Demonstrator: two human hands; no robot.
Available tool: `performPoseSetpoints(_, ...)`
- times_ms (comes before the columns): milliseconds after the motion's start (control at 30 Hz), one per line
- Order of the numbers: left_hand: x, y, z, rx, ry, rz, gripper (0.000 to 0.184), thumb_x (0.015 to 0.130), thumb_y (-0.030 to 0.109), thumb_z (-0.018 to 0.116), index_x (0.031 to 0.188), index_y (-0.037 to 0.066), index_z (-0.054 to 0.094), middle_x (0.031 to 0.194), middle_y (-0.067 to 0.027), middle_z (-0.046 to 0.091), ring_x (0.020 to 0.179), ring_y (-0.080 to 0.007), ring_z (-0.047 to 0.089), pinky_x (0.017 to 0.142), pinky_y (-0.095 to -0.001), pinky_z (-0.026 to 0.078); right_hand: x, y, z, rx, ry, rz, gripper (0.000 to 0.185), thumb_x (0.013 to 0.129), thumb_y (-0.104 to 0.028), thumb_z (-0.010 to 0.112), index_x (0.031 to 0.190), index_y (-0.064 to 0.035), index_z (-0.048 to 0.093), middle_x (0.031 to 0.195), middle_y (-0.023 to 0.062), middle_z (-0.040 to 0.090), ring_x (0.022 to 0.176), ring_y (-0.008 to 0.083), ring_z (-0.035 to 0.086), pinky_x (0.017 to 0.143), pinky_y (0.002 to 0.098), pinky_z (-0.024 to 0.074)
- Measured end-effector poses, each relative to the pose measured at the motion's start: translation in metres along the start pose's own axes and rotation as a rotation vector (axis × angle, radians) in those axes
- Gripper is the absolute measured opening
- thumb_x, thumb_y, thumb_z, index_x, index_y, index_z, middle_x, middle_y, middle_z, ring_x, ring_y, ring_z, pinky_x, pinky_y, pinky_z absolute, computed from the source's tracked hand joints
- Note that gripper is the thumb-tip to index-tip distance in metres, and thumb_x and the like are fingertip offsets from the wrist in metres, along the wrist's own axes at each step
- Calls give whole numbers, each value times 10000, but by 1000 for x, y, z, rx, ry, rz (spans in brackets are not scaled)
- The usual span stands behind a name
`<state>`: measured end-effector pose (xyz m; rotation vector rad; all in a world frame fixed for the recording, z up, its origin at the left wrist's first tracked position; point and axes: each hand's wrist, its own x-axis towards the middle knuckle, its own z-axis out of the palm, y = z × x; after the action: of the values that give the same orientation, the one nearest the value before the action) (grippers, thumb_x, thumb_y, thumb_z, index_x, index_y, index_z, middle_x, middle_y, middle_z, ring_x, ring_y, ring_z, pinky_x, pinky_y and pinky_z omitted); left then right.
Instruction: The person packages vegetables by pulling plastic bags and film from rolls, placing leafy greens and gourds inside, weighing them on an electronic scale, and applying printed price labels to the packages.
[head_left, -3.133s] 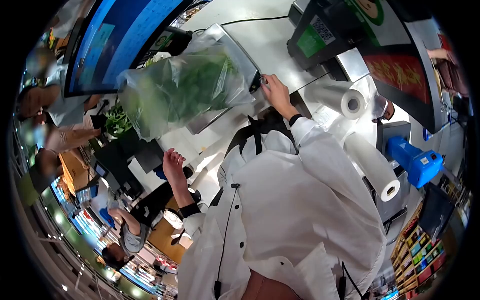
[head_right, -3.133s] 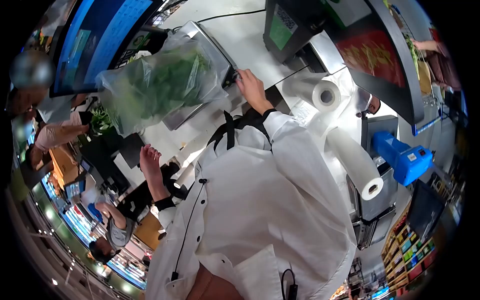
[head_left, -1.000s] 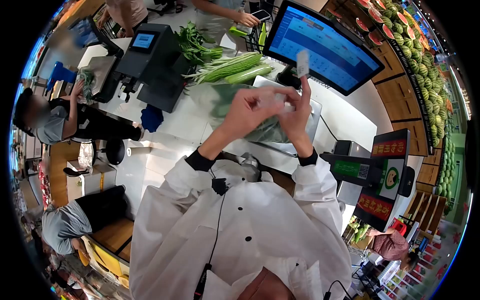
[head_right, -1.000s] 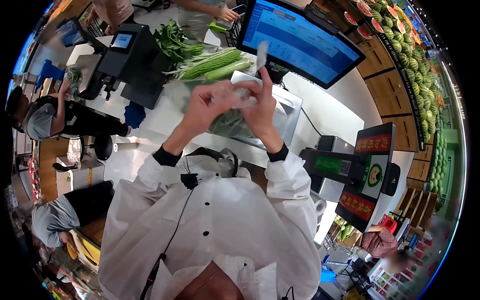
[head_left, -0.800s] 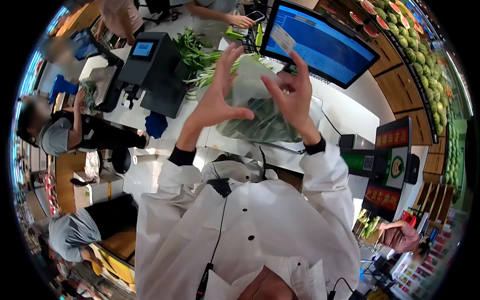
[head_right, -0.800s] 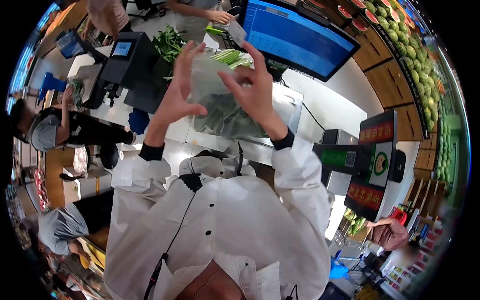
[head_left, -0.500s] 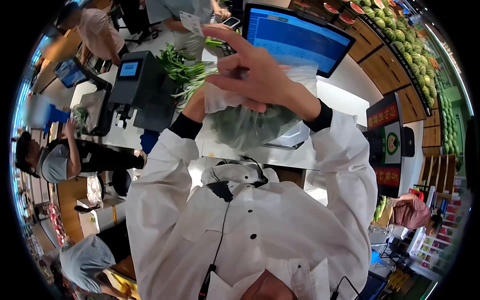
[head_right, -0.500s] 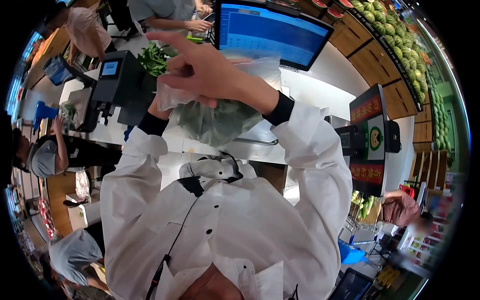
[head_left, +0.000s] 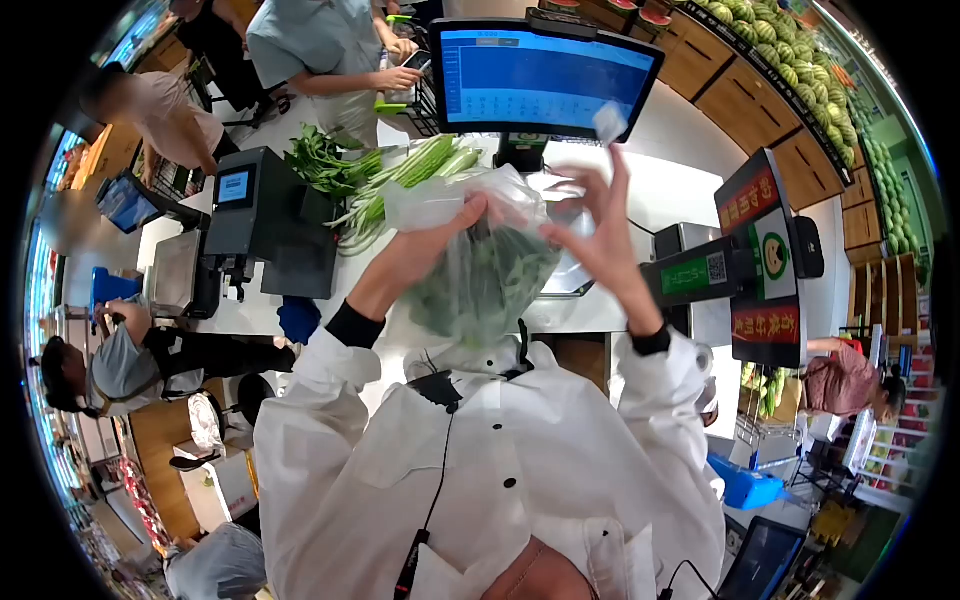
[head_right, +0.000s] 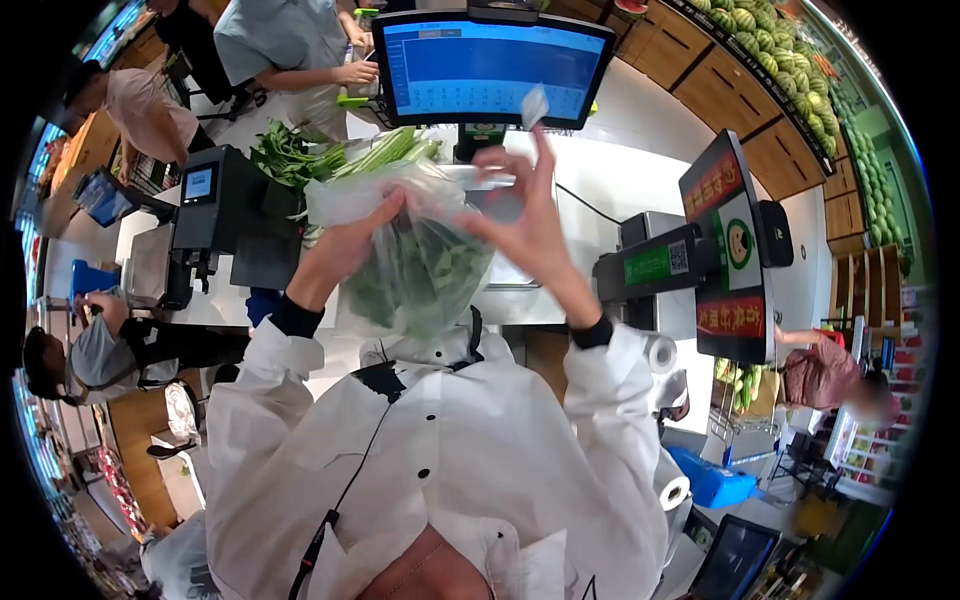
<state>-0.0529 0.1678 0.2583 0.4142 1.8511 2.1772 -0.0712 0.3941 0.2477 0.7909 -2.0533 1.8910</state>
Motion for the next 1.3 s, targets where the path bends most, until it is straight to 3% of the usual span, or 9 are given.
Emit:
performPoseSetpoints(400, -5, -14, -3, 266, 54, 324, 507, 847, 316, 704, 1220, 31, 510, 1127, -25, 562, 1020, -126, 513, 862, -268, 417, 31, -15, 89, 412, 98, 209, 740, 757, 61, 664, 1397, 9, 295, 808, 48, 665, 735, 90, 607, 722, 219, 496)
performPoseSetpoints(633, 10, -4, -17, 570, 115, 416, 398, 891, 243, 633, 1186, 8, 504, 1003, -44, 605, 891, -139, 563, 795, -280, 452, 61, -33, 65, 25, -80, -56, 811, 776, 60, 668, 1444, -17, 215, 810, 58, 685, 800, 130, 640, 788, 257, 500)
performPoseSetpoints(700, 12, 6, -2, 266, 146, 442, 311, 936, 219, 539, 1162, 8, 504, 979, -54, 609, 849, -133, 563, 781, -275, 449, 73, -31, 60, 118, -133, -258, 793, 788, 34, 676, 1442, -55, 236, 971, 104, 670, 961, 181, 617, 888, 310, 463)
performPoseSetpoints(767, 12, 12, -5, 478, 280, 425, 354, 992, 371, 390, 1043, 40, 506, 970, -90, 630, 953, -164, 567, 877, -310, 405, 68, -31, 46, 182, -125, -210, 807, 852, -57, 654, 1458, -26, 123, 985, 78, 659, 861, 125, 566, 820, 275, 435)
performPoseSetpoints(833, 14, 26, 1, 282, 274, 467, 468, 1001, 474, 281, 808, 89, 463, 956, -141, 658, 1148, -269, 523, 1070, -404, 243, 50, -12, 34, 300, 268, -395, 602, 867, -51, 616, 1395, -35, 328, 1187, 147, 583, 1118, 230, 540, 981, 370, 404)
performPoseSetpoints(900, 14, 33, -2, 122, 226, 523, 518, 1003, 492, 234, 700, 110, 409, 947, -169, 667, 1235, -324, 479, 1151, -454, 126, 2, 12, -4, 526, 268, -162, 409, 937, -144, 520, 1312, -6, 432, 1344, 166, 462, 1216, 255, 469, 1020, 412, 380)
performPoseSetpoints(967, 6, 38, -16, 6, 59, 448, 487, 1017, 442, 220, 714, 110, 405, 895, -181, 660, 1219, -331, 492, 1152, -471, 143, -30, -1, -15, 718, 234, 158, 315, 970, -194, 451, 1204, 1, 532, 1359, 172, 461, 1287, 252, 412, 1087, 446, 299)
performPoseSetpoints(1067, 6, 42, -19, -114, 101, 431, 459, 1026, 409, 209, 728, 107, 382, 736, -143, 601, 1136, -320, 546, 1139, -501, 189, -64, 24, -12, 540, 45, 94, 173, 797, -181, 705, 908, -82, 617, 1431, 156, 400, 1390, 308, 244, 1129, 441, 163)
performPoseSetpoints(1300, 4, 52, 3, -246, -47, 474, 477, 1034, 377, 144, 685, 127, 353, 481, -18, 414, 669, -213, 568, 1104, -545, 241, -43, 23, 16, 36, 0, -12, 262, 678, -131, 793, 837, -75, 592, 1347, 95, 491, 1277, 312, 380, 1048, 431, 306)
